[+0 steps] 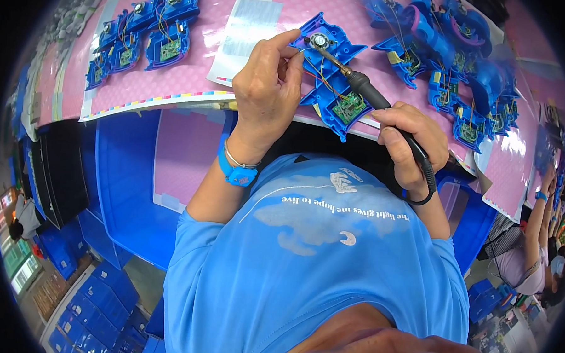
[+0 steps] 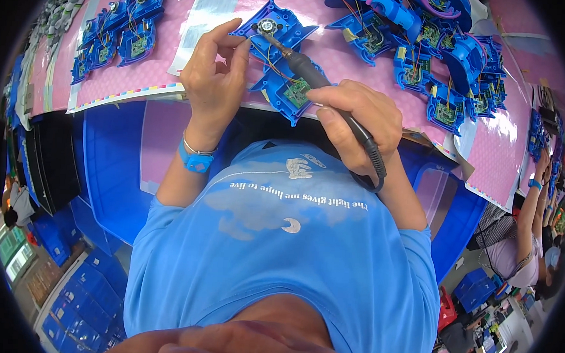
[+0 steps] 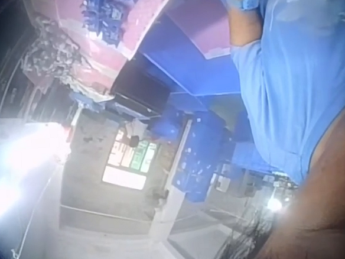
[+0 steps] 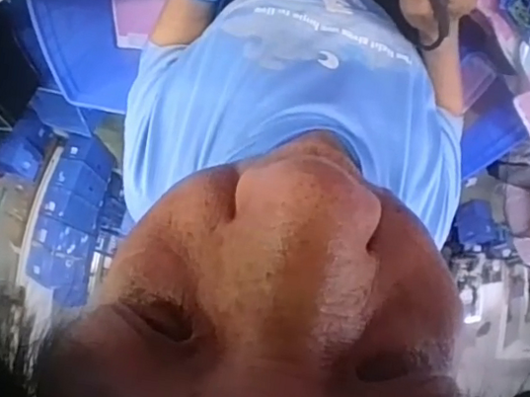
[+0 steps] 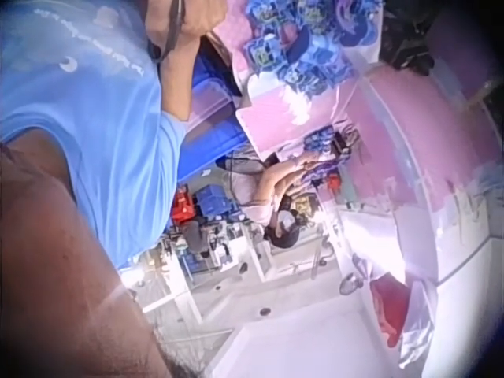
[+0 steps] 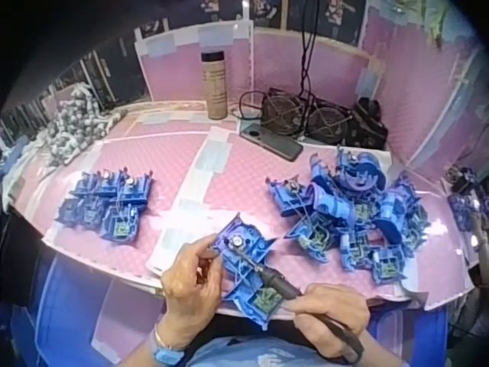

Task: Soldering or melting plastic components onto small blue electronic boards at a factory assembly station.

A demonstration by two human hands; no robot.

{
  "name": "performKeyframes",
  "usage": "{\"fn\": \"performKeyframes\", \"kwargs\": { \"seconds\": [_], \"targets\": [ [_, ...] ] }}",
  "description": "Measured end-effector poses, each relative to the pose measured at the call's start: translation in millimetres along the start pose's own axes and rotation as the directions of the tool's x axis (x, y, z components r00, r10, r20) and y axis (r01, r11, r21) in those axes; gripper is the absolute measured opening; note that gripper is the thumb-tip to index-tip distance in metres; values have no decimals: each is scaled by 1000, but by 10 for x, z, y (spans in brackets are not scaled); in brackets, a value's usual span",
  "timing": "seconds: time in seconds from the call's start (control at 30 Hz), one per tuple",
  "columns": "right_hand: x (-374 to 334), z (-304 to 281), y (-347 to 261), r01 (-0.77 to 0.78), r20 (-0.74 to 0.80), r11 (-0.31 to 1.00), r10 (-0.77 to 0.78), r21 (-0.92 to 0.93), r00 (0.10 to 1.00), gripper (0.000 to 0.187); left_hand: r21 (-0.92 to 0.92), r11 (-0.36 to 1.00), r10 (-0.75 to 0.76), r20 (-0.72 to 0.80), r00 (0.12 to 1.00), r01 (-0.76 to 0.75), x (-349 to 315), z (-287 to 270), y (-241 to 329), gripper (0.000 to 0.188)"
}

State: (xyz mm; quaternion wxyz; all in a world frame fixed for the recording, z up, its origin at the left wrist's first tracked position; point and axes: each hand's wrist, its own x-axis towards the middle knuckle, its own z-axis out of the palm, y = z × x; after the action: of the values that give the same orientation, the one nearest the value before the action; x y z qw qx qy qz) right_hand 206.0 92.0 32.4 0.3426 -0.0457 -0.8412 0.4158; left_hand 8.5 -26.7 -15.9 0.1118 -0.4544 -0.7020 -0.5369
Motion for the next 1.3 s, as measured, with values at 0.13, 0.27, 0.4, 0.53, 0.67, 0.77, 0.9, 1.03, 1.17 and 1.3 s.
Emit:
{"fn": "performKeyframes", "kwargs": {
  "seconds": [0.13,0.27,0.4,0.53,0.67,0.77,0.9,1.03,1.17,1.3],
  "targets": [
    [7,-16,26,20,24,1000,-20,-7,1000,23,-32,999,-8,8,1000,8,-2,-8,12,35],
    [-122,-64,50,89,-64,996,-91,-23,994,27,-21,1000,7,8,1000,-6,-4,-82,-9,36],
    [-75,-117,-12,103,-133,989,-88,109,987,26,-52,998,-44,-38,998,42,-46,-163,-107,39],
    [6,-126,17,45,-37,993,-42,105,998,25,9,999,-50,-2,999,50,-30,-202,-55,43],
    [55,-30,38,33,-29,998,-32,50,999,23,61,998,-10,-10,1000,10,-49,-178,-33,47],
    [72,2,46,-9,4,999,9,33,1000,25,84,996,12,-14,1000,-10,-61,-156,-47,50],
    [104,14,40,-59,41,997,58,39,998,25,94,995,45,-12,999,-44,-68,-140,-76,51],
    [104,23,59,-82,52,995,80,48,995,26,87,995,51,-13,999,-49,-73,-123,-86,51],
    [107,19,60,-78,41,996,77,38,996,26,77,996,53,-6,999,-53,-61,-114,-91,51],
    [107,12,56,-92,49,996,91,20,995,26,86,994,64,-4,998,-63,-52,-100,-104,50]
  ]
}}
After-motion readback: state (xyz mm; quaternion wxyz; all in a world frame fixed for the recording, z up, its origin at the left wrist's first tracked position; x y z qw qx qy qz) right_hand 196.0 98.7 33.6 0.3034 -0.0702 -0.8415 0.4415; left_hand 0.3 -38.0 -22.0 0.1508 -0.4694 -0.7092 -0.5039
